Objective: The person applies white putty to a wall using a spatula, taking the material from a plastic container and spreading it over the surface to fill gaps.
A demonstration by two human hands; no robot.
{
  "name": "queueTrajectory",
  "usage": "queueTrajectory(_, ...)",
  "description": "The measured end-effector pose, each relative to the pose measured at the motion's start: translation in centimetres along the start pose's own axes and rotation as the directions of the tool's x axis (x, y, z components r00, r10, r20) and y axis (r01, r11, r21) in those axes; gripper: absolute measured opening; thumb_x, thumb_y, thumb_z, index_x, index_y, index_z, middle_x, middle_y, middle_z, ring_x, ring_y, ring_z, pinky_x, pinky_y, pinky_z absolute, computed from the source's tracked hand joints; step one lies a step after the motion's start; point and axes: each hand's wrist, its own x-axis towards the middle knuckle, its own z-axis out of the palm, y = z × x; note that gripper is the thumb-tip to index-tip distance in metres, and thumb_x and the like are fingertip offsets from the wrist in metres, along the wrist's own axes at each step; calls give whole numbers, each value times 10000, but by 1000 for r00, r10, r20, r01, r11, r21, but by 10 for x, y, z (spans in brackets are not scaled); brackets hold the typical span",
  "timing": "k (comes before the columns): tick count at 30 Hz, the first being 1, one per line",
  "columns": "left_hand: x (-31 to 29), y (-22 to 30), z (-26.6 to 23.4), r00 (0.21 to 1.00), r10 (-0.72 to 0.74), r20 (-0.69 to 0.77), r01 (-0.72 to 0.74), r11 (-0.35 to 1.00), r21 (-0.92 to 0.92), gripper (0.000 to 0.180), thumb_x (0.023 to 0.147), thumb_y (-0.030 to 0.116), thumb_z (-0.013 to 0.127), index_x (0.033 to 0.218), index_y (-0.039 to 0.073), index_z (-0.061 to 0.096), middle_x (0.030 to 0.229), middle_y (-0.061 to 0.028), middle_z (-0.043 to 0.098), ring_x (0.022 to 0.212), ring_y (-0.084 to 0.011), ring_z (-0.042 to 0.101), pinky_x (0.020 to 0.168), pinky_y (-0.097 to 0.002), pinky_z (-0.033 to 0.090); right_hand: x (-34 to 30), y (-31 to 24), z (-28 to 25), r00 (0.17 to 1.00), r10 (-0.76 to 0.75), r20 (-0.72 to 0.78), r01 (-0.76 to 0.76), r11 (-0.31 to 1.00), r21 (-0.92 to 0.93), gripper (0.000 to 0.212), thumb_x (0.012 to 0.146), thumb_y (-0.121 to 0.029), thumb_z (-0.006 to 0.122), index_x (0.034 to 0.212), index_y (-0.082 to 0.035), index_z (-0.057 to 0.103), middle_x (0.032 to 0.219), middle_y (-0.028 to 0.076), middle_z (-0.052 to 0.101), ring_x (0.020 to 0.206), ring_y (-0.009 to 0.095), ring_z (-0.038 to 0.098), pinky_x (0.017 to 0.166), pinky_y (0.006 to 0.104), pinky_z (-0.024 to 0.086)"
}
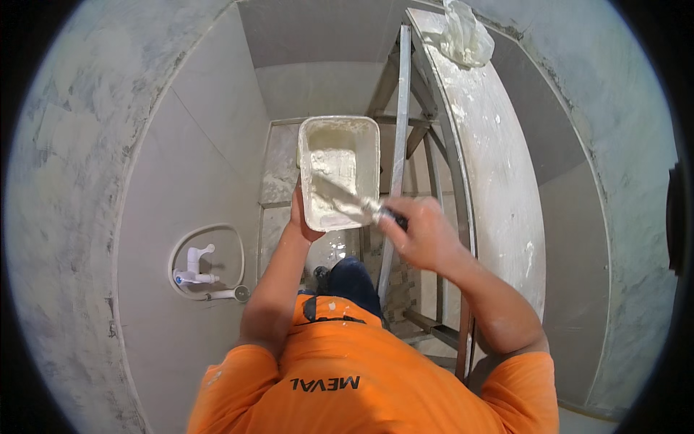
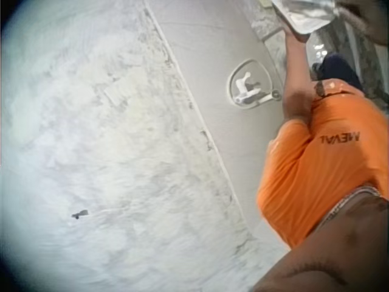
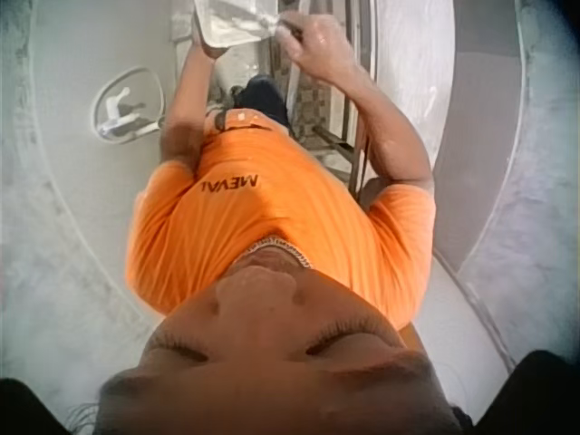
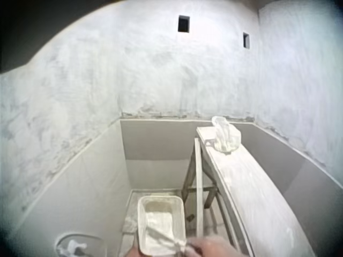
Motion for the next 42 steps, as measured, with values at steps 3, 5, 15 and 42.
queueTrajectory(3, -7, 4, 11, 999, -7, -47, 7, 1000, -8, 575, 1020, 510, 399, 1390, 89, 525, 1316, -131, 615, 1149, -330, 636, 970, -500, 542, 2, -3, -4, 979, -3, -205, 7, 1000, 16, 257, 903, -164, 622, 1119, -26, 633, 801, 235, 657, 765, 441, 642, 691, 515, 507)
queueTrajectory(5, -3, -4, 9, 999, 26, -44, -26, 1000, 1, 581, 1017, 522, 411, 1391, 92, 525, 1307, -132, 618, 1150, -331, 634, 972, -494, 543, 1, 8, -4, 949, -81, -305, 70, 996, -47, 206, 912, -155, 607, 1071, -27, 634, 759, 228, 646, 726, 440, 636, 674, 521, 502)
queueTrajectory(15, -3, -4, 46, 951, 301, -75, -291, 950, 115, 674, 981, 583, 401, 1426, 83, 486, 1354, -117, 591, 1177, -320, 612, 1007, -481, 508, -10, 7, 26, 968, 247, 51, -247, 884, 397, 274, 944, -221, 555, 776, -12, 612, 597, 156, 583, 496, 248, 581, 494, 394, 435)
queueTrajectory(42, 16, -32, 45, 974, 227, -2, -226, 970, 85, 620, 1014, 554, 382, 1461, 128, 440, 1394, -82, 553, 1252, -299, 558, 1071, -476, 452, -10, -7, 1, 909, 177, -378, -59, 951, 303, 240, 883, -167, 639, 1005, 35, 684, 867, 264, 682, 753, 430, 653, 715, 452, 510)
